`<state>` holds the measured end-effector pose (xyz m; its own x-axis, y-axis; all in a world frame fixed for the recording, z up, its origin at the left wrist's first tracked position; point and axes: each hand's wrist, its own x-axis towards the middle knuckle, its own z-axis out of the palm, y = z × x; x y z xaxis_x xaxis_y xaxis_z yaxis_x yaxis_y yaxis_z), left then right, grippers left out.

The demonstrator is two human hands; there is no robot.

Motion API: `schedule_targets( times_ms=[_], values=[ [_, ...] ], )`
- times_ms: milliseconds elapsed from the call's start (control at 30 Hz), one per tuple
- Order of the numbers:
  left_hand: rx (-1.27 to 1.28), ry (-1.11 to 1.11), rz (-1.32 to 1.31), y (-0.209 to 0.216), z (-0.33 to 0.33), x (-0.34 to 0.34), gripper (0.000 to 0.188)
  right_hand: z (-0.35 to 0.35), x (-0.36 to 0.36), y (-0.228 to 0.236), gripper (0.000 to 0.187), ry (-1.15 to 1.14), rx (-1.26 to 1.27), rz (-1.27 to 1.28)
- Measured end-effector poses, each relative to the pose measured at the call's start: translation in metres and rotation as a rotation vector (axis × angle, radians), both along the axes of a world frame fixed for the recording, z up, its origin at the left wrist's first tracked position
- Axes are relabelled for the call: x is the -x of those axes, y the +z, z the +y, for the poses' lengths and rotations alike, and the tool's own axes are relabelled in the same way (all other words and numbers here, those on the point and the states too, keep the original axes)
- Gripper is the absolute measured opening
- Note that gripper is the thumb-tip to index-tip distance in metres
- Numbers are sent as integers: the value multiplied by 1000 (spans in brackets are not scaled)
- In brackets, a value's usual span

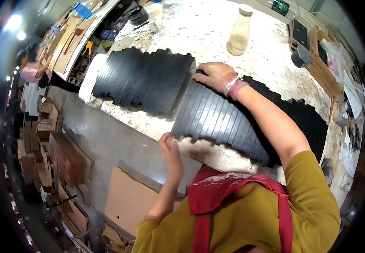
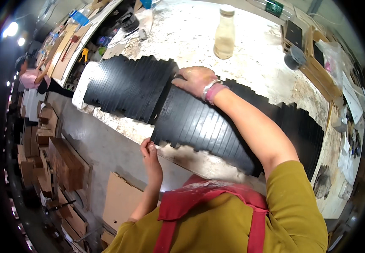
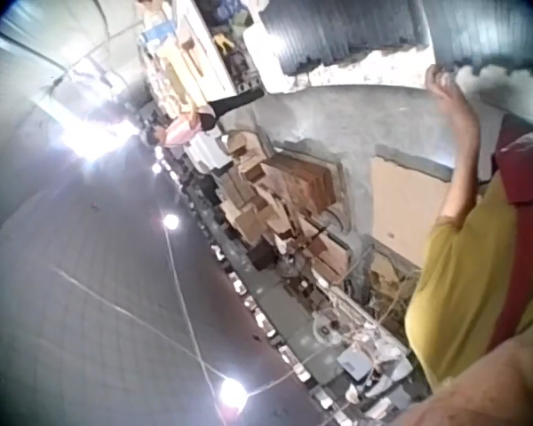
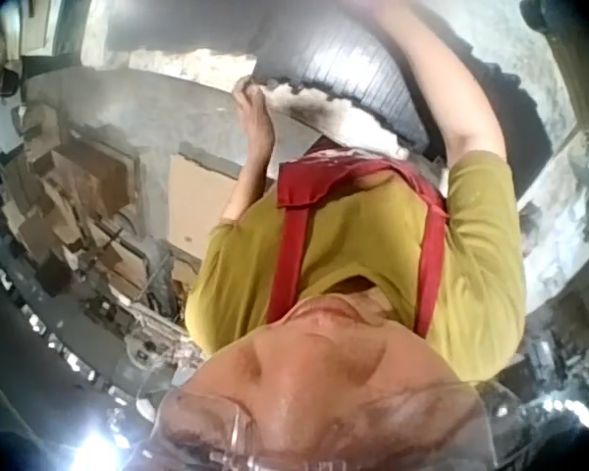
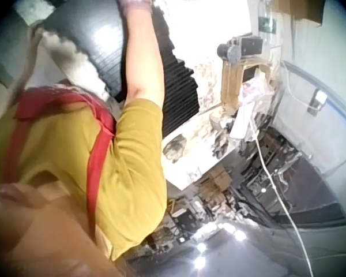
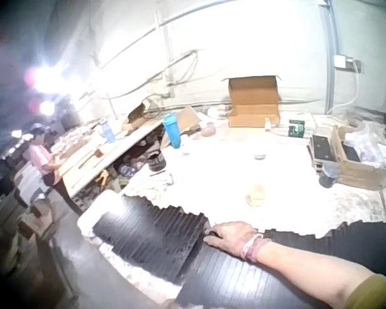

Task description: The person wipes a series of black wooden slats with a cloth, applying a liquid from a bottle onto the cloth, and then arranges and stacks the cleaned pieces on the workbench.

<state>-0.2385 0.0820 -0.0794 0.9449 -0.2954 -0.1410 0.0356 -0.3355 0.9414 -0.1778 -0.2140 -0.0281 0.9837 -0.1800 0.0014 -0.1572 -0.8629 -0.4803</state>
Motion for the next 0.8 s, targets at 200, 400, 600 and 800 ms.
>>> schedule_targets(
  times_ms=[200,400,600,800],
  values=[
    [-307,-335,-222,45,-17,-38,40,-58,75,39,52,-61,-38,-390],
    [-399,-535,-203,66,-42,-66,62,-184,339,30,50,-902,-162,-464],
    [-433,-493,-78,56,-94,-91,71,-100,500,-55,84,-1130,-932,-35],
    [-483,-471,-224,44,-108,-89,77,-70,496,-31,89,-862,-897,-70]
  ],
)
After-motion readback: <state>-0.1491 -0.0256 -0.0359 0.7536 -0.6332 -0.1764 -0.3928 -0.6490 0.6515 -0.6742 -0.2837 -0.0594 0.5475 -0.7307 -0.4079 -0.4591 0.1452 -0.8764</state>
